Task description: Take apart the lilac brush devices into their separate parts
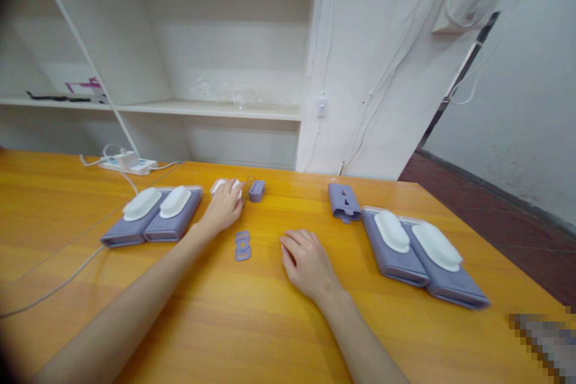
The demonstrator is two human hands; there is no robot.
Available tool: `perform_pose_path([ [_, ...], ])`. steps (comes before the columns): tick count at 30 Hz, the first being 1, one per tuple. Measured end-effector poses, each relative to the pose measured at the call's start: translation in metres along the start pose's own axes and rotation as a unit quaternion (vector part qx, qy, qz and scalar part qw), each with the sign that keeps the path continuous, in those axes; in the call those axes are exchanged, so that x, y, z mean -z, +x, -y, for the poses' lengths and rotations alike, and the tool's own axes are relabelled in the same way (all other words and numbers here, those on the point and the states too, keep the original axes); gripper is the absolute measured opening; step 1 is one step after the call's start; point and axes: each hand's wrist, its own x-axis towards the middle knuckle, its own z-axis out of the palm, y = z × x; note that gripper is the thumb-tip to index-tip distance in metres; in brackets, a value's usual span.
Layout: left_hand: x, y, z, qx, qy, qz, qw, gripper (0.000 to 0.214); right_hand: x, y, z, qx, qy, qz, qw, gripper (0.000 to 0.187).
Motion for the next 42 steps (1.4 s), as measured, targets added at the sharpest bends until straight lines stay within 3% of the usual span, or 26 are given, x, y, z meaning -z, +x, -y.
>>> perform_pose_path([
  [4,-0.005,0.001,0.02,0.047,0.014,-0.004,0.999,0.046,0.001,0.0,0.001,0.001,0.002,-0.004,1.0,0.024],
  [17,-0.022,0.009,0.045,0.024,-0.008,0.013,1.0,0.04,0.001,0.001,0.001,0.001,-0.011,-0.014,1.0,0.025],
  [23,-0.011,0.007,0.025,0.003,-0.014,-0.016,1.0,0.039,0.002,0.001,0.002,-0.004,-0.002,-0.003,1.0,0.024],
  [29,-0.007,0.01,-0.006,-0.123,-0.034,-0.016,0.992,0.035,0.002,0.001,0.002,-0.007,0.001,0.006,1.0,0.024],
  [34,-0.015,0.017,-0.015,-0.101,-0.042,0.031,0.994,0.034,0.001,0.0,0.001,-0.007,0.005,0.01,1.0,0.024],
  [42,-0.017,0.021,-0.012,-0.106,-0.049,0.038,0.992,0.04,0.0,0.0,0.001,-0.005,0.002,0.008,1.0,0.023],
])
